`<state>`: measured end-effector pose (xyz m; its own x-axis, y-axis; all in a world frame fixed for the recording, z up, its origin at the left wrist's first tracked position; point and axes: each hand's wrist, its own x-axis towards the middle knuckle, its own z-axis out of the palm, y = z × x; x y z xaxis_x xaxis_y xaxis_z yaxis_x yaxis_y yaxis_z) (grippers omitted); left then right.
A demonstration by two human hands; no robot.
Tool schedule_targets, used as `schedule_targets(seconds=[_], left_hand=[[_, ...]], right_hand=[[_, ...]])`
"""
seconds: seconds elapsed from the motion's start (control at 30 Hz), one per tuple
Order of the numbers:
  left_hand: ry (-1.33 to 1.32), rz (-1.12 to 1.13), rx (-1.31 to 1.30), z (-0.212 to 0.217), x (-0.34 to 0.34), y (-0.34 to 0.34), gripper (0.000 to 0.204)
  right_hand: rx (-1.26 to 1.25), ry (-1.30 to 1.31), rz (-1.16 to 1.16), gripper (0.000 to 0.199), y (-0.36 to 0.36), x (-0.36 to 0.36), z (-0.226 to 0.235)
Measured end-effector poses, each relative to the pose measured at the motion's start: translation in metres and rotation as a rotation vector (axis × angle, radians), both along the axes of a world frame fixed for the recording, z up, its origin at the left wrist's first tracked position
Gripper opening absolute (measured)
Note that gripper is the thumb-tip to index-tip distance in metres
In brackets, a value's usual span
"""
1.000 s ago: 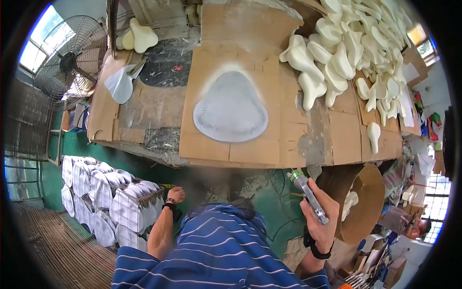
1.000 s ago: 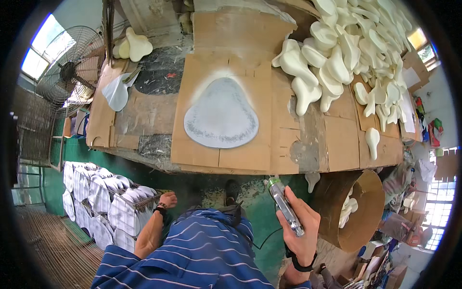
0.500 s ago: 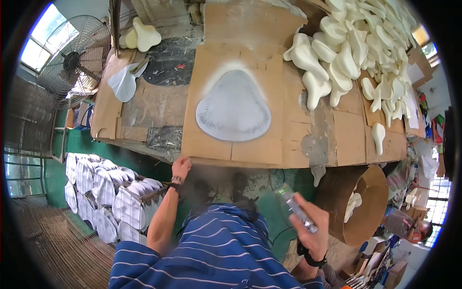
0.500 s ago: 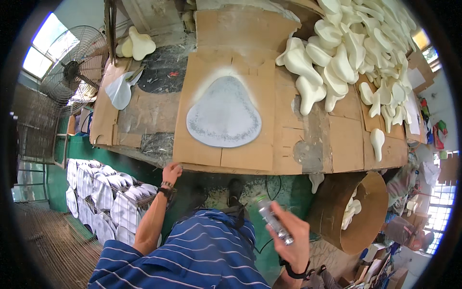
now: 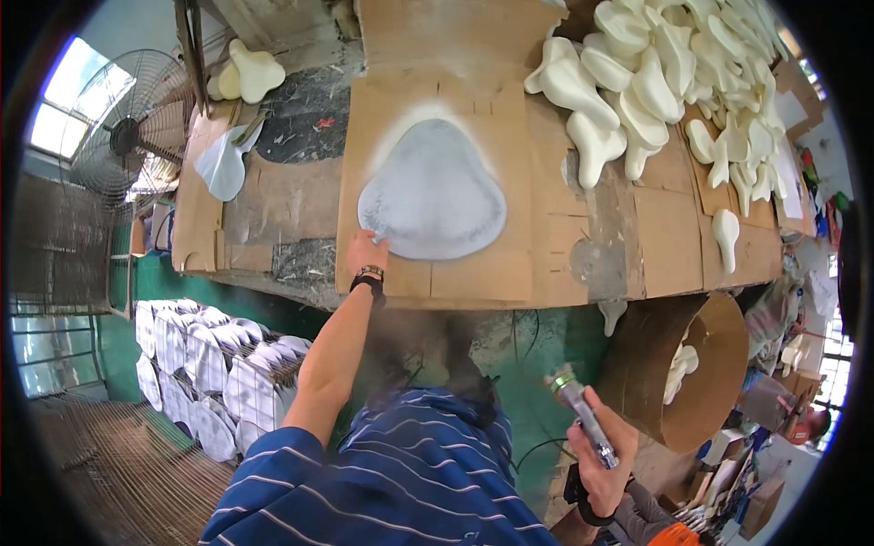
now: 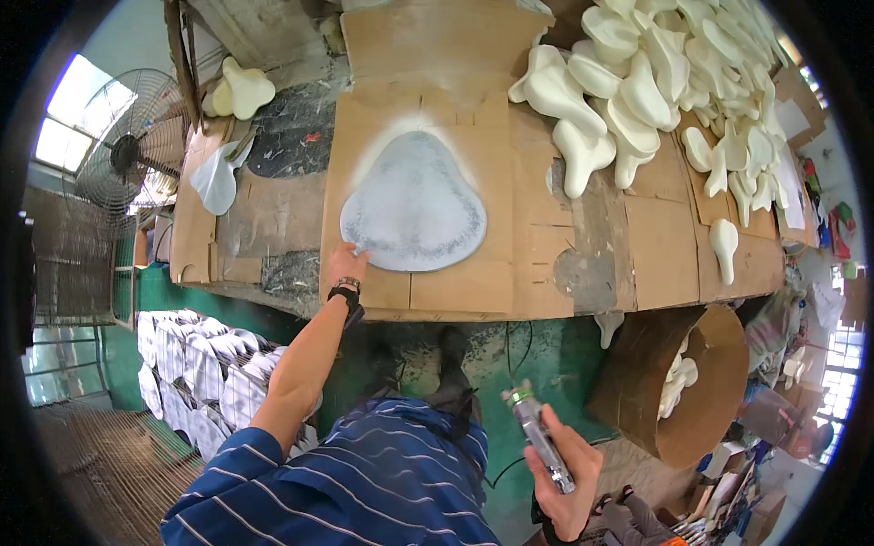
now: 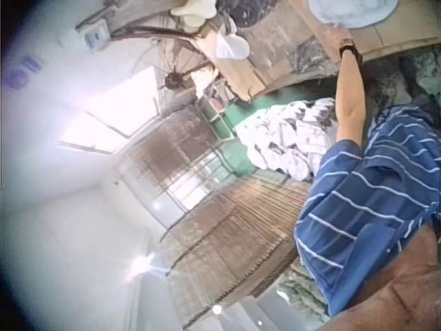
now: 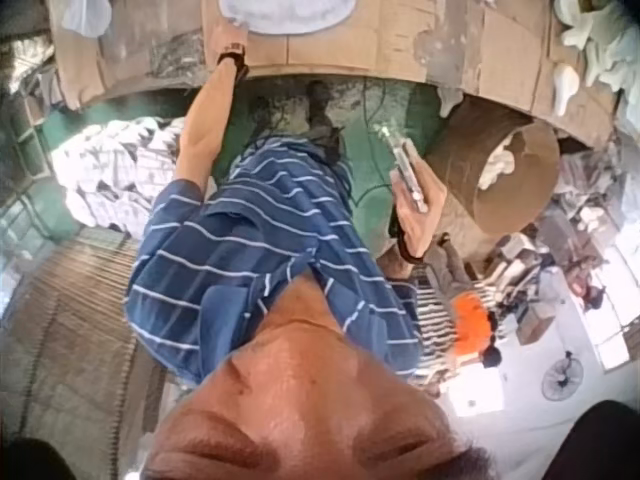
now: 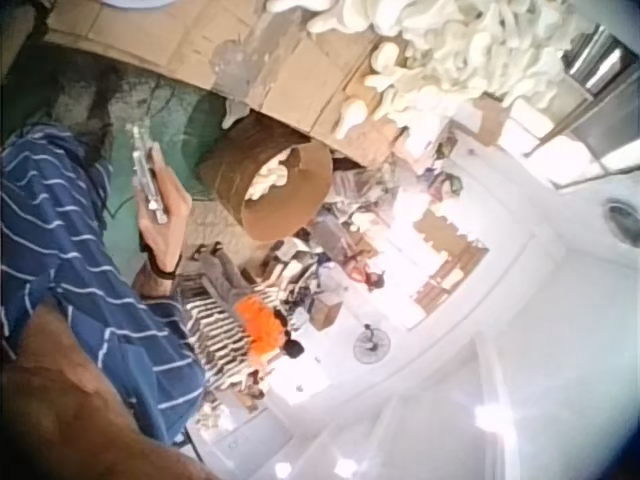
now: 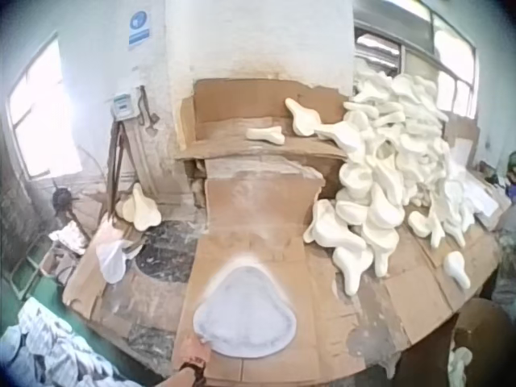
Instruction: The person spray paints white shoe insoles with a handheld spray gun, applying a light coating to each piece. After painting, the person places the insoles onto a drying rack. The task is performed repeatedly in a workshop setting.
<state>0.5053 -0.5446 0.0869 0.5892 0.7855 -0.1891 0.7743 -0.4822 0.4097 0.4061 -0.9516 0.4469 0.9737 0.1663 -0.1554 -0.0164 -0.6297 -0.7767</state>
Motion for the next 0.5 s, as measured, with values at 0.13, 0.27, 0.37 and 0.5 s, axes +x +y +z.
schedule_targets(seconds=[0.13, 0.27, 0.37, 0.5], left_hand=[[-0.046, -0.023, -0.034, 0.008, 0.014, -0.003, 0.03], [-0.731, 0.582, -0.759, -0.032, 0.012, 0.015, 0.01], [-0.987, 0.848, -1.529, -0.03, 0.032, 0.005, 0.005], [-1.088, 0.574, -1.778, 0.023, 0.084, -0.019, 0.006]], right_hand=[[0.044, 0.015, -0.084, 0.045, -0.013, -0.002, -0.014], [0.13, 0.024, -0.084, 0.044, -0.011, 0.004, -0.023], [0.203, 0.014, -0.082, 0.043, -0.014, 0.005, -0.039], [0.23, 0.062, -0.062, 0.044, -0.01, 0.01, -0.044]])
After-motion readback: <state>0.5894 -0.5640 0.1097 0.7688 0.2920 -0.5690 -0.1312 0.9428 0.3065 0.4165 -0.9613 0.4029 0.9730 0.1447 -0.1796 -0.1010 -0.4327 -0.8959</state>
